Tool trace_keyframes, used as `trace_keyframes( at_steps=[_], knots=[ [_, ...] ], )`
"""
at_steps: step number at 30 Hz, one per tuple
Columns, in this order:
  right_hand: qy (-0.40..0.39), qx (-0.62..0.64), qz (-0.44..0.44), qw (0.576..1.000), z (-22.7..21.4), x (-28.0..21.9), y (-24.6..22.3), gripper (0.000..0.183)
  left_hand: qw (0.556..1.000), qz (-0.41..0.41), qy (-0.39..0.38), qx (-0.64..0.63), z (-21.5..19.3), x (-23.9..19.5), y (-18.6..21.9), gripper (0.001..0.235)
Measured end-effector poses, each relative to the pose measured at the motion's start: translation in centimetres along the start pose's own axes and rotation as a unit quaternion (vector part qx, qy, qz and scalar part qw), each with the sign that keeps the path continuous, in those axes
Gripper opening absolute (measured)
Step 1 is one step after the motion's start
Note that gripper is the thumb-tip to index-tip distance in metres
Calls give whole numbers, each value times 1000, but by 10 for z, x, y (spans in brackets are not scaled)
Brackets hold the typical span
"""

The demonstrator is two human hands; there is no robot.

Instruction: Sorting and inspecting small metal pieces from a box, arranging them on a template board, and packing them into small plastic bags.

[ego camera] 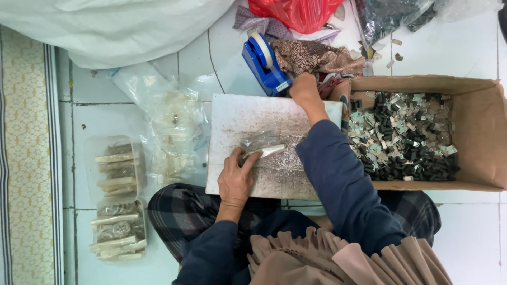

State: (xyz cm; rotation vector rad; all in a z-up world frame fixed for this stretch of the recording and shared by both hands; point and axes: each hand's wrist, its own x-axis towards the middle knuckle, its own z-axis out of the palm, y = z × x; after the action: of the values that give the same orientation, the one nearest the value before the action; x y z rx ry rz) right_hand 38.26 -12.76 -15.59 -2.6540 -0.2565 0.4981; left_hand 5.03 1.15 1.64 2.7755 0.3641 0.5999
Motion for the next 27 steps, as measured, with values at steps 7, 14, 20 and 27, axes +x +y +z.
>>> trace_keyframes(
  at_steps=[7, 14, 20, 27],
  knots=[
    [44, 85, 62, 994, -53, -50, -15, 11, 1000, 4, 4, 11, 3, -4, -3, 34],
    [-8, 469, 44, 882, -150, -180, -67, 24, 1000, 0, 19, 4, 9, -7, -2, 29],
    [-114, 485, 4, 867, -128, -241, -75, 23, 1000, -9, 26, 1, 7, -10, -1, 27],
    [-77, 323, -73, 941, -91, -263, -91, 18, 999, -10, 36, 14, 7, -9, 0, 26]
  ],
)
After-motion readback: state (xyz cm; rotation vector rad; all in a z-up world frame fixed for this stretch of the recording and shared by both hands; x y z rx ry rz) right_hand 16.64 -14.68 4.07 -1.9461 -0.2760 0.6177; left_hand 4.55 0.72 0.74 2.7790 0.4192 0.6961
